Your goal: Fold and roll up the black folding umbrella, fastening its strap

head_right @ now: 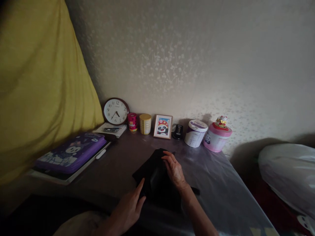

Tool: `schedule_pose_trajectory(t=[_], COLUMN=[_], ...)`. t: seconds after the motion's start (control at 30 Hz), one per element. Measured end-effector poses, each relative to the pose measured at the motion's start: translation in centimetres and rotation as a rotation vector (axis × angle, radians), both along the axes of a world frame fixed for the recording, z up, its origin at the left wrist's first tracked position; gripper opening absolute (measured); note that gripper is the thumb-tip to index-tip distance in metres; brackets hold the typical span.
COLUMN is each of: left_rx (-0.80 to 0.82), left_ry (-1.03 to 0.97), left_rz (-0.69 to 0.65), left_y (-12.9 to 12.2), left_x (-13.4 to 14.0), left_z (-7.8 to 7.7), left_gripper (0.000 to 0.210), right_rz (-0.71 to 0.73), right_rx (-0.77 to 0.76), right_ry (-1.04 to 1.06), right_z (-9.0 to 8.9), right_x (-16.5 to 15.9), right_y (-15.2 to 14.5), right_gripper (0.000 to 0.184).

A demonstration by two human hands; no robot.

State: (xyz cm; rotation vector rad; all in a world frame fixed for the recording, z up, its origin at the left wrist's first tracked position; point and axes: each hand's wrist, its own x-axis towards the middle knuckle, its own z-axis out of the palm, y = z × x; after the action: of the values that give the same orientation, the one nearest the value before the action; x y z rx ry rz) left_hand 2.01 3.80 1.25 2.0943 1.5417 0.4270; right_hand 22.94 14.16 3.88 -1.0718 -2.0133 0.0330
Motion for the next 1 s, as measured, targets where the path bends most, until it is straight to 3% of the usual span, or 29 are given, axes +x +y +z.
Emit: schedule_pose_trajectory(t=[0.33, 0.67, 0.83, 1.0], left_rx=[-0.027, 0.007, 0.035, 0.032], left_ry=[-0.033, -0.041, 0.065, 0.091], left_rz=[-0.019, 0.067, -0.063, -0.044], left_y=[-0.1, -0.7, -0.5, -0.5], left_x=[-0.2, 0.1, -0.1, 0.0], left_z=[0.4, 0.5, 0.9, 0.9], left_gripper=[0.057, 0.078, 0.063, 0.056], right_rz=[0.014, 0.025, 0.044, 0.06], right_rx=[-0.01, 0.007, 0.012, -0.006], right_ry=[-0.168, -0.276, -0.318, -0.207], right_z=[-0.6, -1.6, -1.3, -1.4], right_x=[-4.4, -4.7, -4.8, -4.5], right_y=[2.6, 3.4, 3.6, 2.5], right_gripper=[0.021, 0.022, 0.02, 0.02])
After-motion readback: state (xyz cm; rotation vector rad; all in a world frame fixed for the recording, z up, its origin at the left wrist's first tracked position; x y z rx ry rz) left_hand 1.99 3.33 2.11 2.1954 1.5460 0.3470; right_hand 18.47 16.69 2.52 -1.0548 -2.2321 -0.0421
